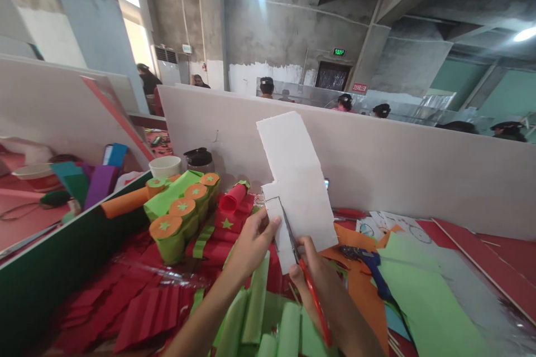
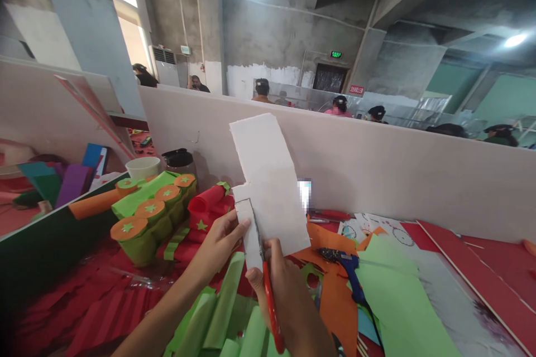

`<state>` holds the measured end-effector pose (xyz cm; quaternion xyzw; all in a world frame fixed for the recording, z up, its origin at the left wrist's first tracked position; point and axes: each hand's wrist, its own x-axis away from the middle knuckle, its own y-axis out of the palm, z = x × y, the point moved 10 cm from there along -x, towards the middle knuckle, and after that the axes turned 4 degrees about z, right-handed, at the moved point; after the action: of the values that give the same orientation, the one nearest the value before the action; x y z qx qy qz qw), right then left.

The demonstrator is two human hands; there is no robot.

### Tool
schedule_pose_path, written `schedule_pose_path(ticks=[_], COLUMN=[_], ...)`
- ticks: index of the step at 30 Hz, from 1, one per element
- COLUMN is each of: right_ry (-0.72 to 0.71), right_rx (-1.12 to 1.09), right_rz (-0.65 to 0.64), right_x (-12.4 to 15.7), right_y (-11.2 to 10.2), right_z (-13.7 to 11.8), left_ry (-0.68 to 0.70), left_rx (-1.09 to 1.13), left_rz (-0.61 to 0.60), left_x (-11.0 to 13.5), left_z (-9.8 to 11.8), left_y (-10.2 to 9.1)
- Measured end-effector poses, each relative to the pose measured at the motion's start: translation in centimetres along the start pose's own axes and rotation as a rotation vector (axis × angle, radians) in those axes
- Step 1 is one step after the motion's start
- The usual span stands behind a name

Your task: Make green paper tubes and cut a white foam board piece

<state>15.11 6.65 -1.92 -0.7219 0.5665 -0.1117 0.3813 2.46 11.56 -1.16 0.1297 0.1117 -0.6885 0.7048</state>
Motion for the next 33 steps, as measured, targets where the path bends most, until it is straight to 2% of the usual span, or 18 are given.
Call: schedule_pose_path(ticks=[6,10,20,25,29,33], right_ry=[0.011,0.053,0.123,0.103,0.075,0.083], right_rx=[0.202,0.152,0.094,0.073,0.062,0.032], right_rz=[0.0,0.045,0.098,0.107,0.066,0.086], right_x=[0.7,0.6,0.5,0.4,0.3,0.3], right_y=[0.0,0.0,0.3,0.6,0.9,0.5], right_z=[0.0,0.1,0.8,0.8,0.7,0.5], left_ry=[0.026,0.021,-0.016,-0.034,-0.042,-0.044], left_rx=[-0.146,-0.135,-0.016,-0.005,0.004,-0.011], left_rz=[0.031,0.034,0.039,0.038,0.018,-0.005], left_x=[0.3,0.3,0.1,0.1,-0.1,-0.1], left_z=[1.2,1.4,0.2,0.3,0.1,0.2], left_y=[-0.2,-0.2,-0.5,-0.6,-0.5,-0.4])
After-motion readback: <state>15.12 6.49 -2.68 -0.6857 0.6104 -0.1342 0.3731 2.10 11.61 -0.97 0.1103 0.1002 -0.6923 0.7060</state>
